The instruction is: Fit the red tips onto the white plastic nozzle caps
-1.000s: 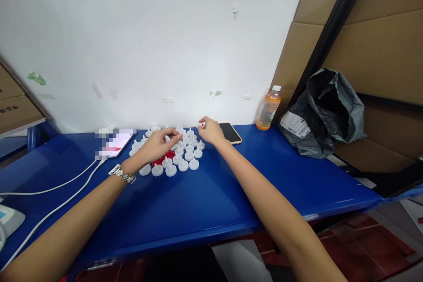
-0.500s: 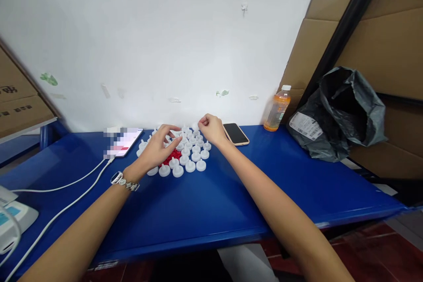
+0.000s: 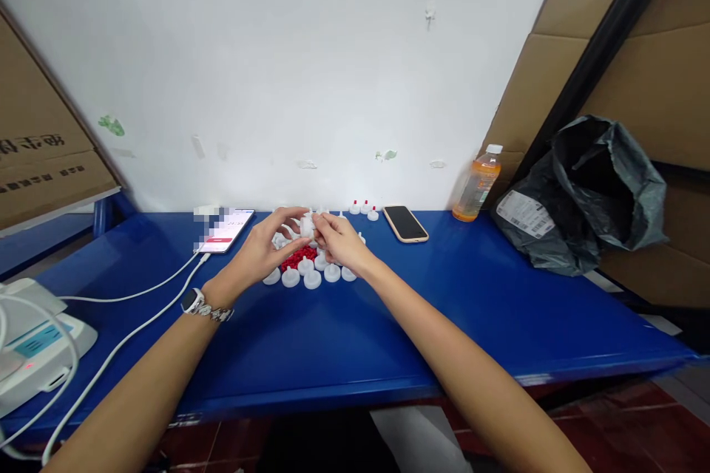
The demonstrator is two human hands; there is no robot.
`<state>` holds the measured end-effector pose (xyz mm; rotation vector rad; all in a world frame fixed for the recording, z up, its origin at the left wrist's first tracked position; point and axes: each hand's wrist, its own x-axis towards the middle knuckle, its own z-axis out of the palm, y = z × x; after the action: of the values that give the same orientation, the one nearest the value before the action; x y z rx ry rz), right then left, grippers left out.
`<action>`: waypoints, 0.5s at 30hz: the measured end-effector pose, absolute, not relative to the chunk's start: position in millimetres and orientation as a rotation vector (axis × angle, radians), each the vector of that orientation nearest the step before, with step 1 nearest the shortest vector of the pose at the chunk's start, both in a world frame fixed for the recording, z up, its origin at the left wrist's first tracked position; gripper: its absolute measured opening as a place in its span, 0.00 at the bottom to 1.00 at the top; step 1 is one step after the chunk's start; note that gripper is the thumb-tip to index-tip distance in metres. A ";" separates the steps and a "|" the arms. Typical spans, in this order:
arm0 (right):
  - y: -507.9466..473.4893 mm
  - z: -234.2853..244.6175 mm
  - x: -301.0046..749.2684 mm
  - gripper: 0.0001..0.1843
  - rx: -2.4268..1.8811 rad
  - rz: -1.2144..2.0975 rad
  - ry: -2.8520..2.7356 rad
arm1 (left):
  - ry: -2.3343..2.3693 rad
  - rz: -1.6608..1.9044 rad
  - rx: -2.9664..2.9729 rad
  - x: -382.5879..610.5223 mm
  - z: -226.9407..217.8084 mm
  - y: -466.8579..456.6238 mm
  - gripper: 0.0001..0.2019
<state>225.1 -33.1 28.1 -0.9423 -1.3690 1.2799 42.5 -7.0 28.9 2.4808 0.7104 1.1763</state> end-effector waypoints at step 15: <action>-24.1 19.8 233.5 0.24 -1.230 0.301 -1.706 | 0.890 1.407 1.835 37.5 27.1 12.8 0.19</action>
<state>233.5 -24.1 19.8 -1.2297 -1.7061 0.3008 37.5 12.8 27.1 1.8353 0.8901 1.4065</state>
